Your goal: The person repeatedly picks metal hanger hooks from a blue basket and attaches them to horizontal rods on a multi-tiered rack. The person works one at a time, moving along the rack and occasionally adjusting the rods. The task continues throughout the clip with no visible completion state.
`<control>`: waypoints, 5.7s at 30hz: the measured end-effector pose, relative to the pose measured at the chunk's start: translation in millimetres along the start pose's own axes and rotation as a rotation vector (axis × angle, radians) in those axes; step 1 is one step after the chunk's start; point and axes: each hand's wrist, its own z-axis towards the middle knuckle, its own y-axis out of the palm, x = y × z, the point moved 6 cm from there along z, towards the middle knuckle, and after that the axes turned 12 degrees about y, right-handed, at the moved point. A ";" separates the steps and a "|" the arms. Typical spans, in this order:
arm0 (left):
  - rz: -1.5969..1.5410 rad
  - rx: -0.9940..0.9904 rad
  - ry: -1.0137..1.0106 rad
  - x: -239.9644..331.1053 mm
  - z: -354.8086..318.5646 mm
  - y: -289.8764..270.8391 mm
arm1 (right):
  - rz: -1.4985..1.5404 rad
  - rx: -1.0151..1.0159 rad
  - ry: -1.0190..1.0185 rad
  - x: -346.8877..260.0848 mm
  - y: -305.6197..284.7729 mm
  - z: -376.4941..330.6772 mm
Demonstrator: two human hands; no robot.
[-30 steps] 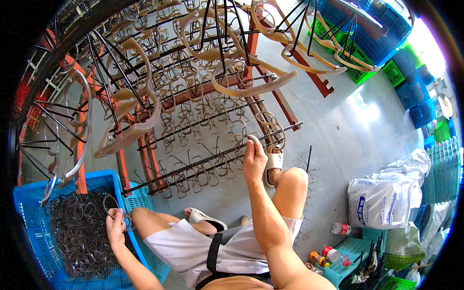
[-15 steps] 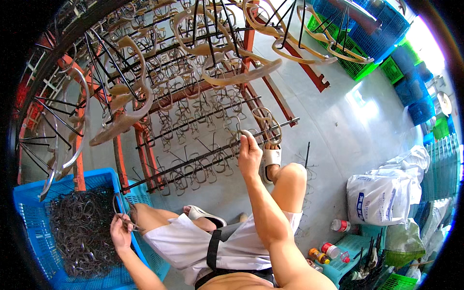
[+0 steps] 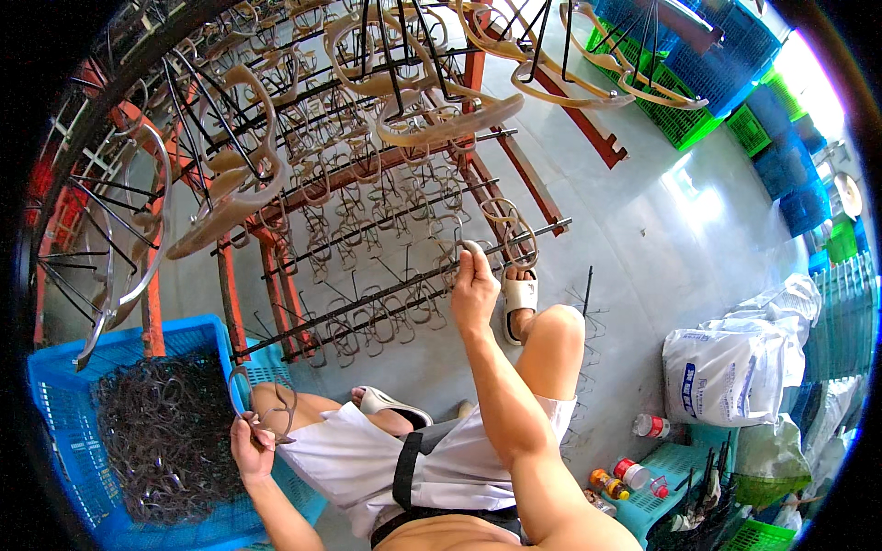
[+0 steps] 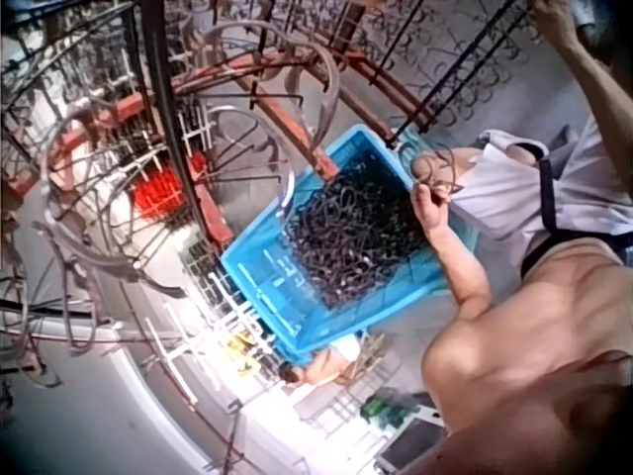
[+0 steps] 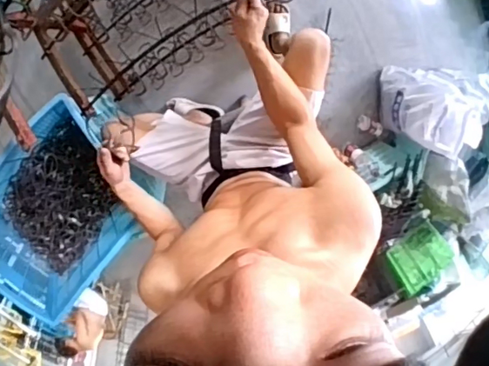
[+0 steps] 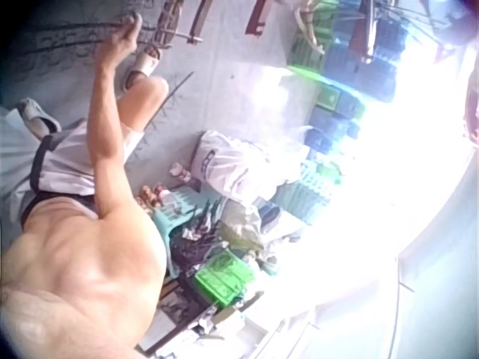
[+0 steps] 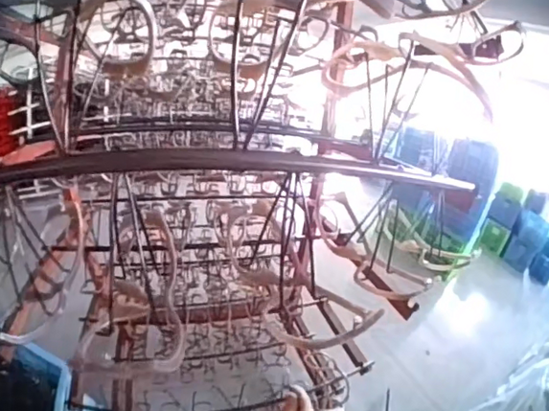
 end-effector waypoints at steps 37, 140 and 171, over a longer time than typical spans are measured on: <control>0.335 -0.611 0.169 19.3 11.2 154.8 | -0.240 -1.484 -0.110 -99.3 9.9 -164.1; 1.486 0.369 -0.616 -60.5 61.1 -254.5 | -0.159 0.002 -0.141 -20.2 96.1 -116.6; 0.488 0.581 -0.021 21.9 -5.9 -157.5 | 0.397 -0.235 0.336 -12.8 113.2 -116.0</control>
